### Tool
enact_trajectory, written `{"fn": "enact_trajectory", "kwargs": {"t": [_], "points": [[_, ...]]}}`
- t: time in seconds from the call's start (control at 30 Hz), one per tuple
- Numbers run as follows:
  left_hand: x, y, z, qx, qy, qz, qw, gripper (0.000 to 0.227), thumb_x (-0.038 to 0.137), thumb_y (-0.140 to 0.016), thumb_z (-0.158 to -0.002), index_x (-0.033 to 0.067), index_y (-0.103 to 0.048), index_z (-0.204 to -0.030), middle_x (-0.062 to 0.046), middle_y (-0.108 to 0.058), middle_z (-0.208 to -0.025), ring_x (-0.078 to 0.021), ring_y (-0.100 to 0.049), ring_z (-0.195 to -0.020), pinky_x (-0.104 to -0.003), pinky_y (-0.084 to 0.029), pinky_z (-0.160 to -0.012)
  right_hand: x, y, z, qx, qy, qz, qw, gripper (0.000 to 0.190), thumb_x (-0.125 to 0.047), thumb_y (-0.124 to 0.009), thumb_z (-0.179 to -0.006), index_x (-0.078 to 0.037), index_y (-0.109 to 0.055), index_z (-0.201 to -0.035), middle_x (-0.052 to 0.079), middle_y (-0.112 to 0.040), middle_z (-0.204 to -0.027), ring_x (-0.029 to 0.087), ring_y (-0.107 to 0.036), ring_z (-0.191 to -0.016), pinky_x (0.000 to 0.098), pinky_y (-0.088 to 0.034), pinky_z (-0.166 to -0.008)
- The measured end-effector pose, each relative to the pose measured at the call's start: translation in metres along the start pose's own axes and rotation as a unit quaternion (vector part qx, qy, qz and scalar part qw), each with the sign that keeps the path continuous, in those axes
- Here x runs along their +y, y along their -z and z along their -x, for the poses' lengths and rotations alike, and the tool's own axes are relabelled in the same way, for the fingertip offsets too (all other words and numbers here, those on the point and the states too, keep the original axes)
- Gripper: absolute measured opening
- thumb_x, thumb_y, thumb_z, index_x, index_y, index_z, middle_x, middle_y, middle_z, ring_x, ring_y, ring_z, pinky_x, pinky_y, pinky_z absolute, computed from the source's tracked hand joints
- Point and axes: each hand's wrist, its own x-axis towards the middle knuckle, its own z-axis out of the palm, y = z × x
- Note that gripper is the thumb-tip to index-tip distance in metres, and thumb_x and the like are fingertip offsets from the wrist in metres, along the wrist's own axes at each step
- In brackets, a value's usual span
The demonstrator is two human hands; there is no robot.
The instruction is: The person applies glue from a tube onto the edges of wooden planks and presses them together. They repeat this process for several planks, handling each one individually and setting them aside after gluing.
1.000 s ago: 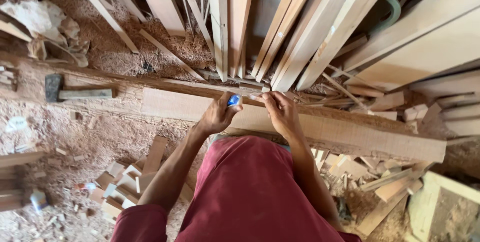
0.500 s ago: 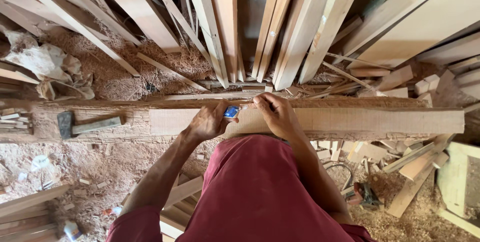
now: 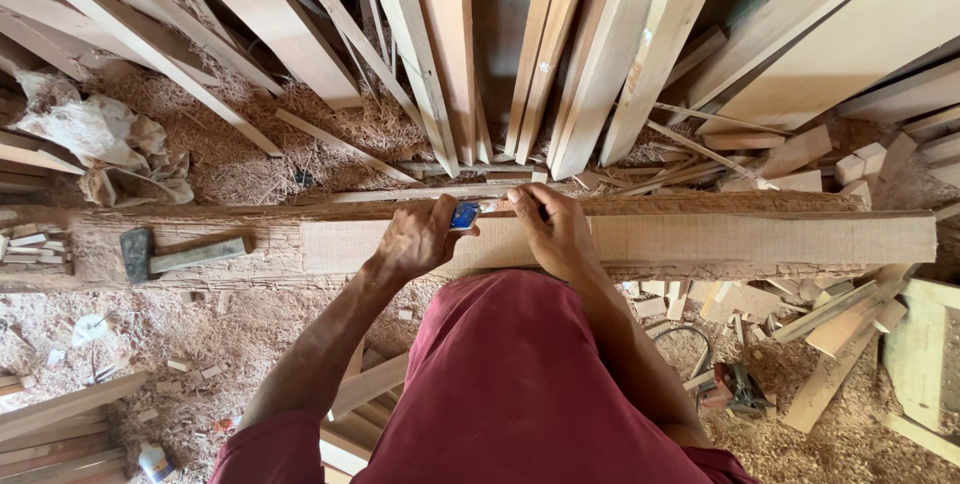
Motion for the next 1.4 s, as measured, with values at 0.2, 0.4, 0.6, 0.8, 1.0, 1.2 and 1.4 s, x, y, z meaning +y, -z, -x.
{"fn": "enact_trajectory", "kwargs": {"t": [0.2,0.4,0.6,0.8,1.0,1.2,1.4], "points": [[0.005,-0.004,-0.003,-0.071,0.07,-0.004,0.995,0.022,0.024,-0.052,-0.111,0.0039,-0.047,-0.104,-0.005,-0.057,-0.058,-0.0134,-0.045,-0.037,-0.032,-0.038,-0.027,0.02,0.001,-0.002,0.008,0.019,0.013,1.0,0.036,-0.036,-0.056,-0.106,-0.006,-0.074,-0.109,0.0,-0.067,-0.073,0.006,-0.042,-0.048,0.0248,-0.036,-0.041],[0.011,-0.007,-0.007,-0.027,0.041,-0.008,0.999,0.025,0.025,-0.054,-0.11,0.0038,-0.046,-0.1,-0.005,-0.056,-0.058,-0.0146,-0.045,-0.04,-0.033,-0.039,-0.029,0.033,0.004,-0.001,0.007,0.009,0.025,1.0,0.038,-0.04,-0.056,-0.105,-0.008,-0.075,-0.11,0.0,-0.069,-0.075,0.006,-0.043,-0.049,0.0253,-0.037,-0.042],[0.021,-0.006,-0.011,0.008,0.004,-0.004,1.0,0.025,0.026,-0.054,-0.111,0.0039,-0.048,-0.1,-0.004,-0.056,-0.058,-0.0139,-0.046,-0.04,-0.033,-0.039,-0.031,0.034,0.009,0.0,-0.007,-0.014,0.028,0.999,0.038,-0.04,-0.056,-0.105,-0.007,-0.075,-0.111,0.002,-0.066,-0.071,0.007,-0.042,-0.048,0.0268,-0.035,-0.042],[0.023,-0.021,-0.001,-0.048,0.081,-0.014,0.995,0.029,0.031,-0.05,-0.111,0.0023,-0.052,-0.105,-0.005,-0.059,-0.059,-0.0111,-0.046,-0.035,-0.031,-0.035,-0.023,0.039,0.015,0.0,-0.022,-0.006,0.023,0.999,0.038,-0.039,-0.056,-0.106,-0.006,-0.075,-0.112,0.0,-0.066,-0.07,0.007,-0.042,-0.047,0.0276,-0.037,-0.042],[0.021,-0.056,0.008,-0.037,0.062,-0.1,0.992,0.038,0.04,-0.05,-0.11,0.0024,-0.055,-0.11,-0.007,-0.06,-0.057,-0.0106,-0.044,-0.032,-0.031,-0.035,-0.022,0.048,0.024,-0.003,-0.048,-0.049,0.003,0.998,0.039,-0.039,-0.056,-0.105,-0.006,-0.075,-0.112,0.002,-0.06,-0.063,0.008,-0.046,-0.047,0.0295,-0.039,-0.042],[0.014,-0.092,0.028,0.057,-0.039,-0.271,0.96,0.052,0.042,-0.052,-0.108,-0.0061,-0.055,-0.128,-0.017,-0.067,-0.085,-0.0128,-0.053,-0.046,-0.031,-0.044,-0.031,0.064,0.032,-0.007,-0.087,-0.131,-0.045,0.987,0.037,-0.037,-0.055,-0.105,-0.004,-0.072,-0.109,-0.002,-0.066,-0.071,0.009,-0.05,-0.047,0.0294,-0.044,-0.043],[0.004,-0.135,0.033,-0.062,0.118,-0.086,0.987,0.042,0.034,-0.069,-0.1,-0.0002,-0.056,-0.119,-0.018,-0.068,-0.103,-0.0296,-0.067,-0.091,-0.047,-0.058,-0.08,0.08,0.043,-0.028,-0.105,-0.123,-0.276,0.947,0.036,-0.03,-0.054,-0.111,-0.001,-0.074,-0.104,0.001,-0.054,-0.068,0.01,-0.048,-0.057,0.0302,-0.054,-0.057]]}}
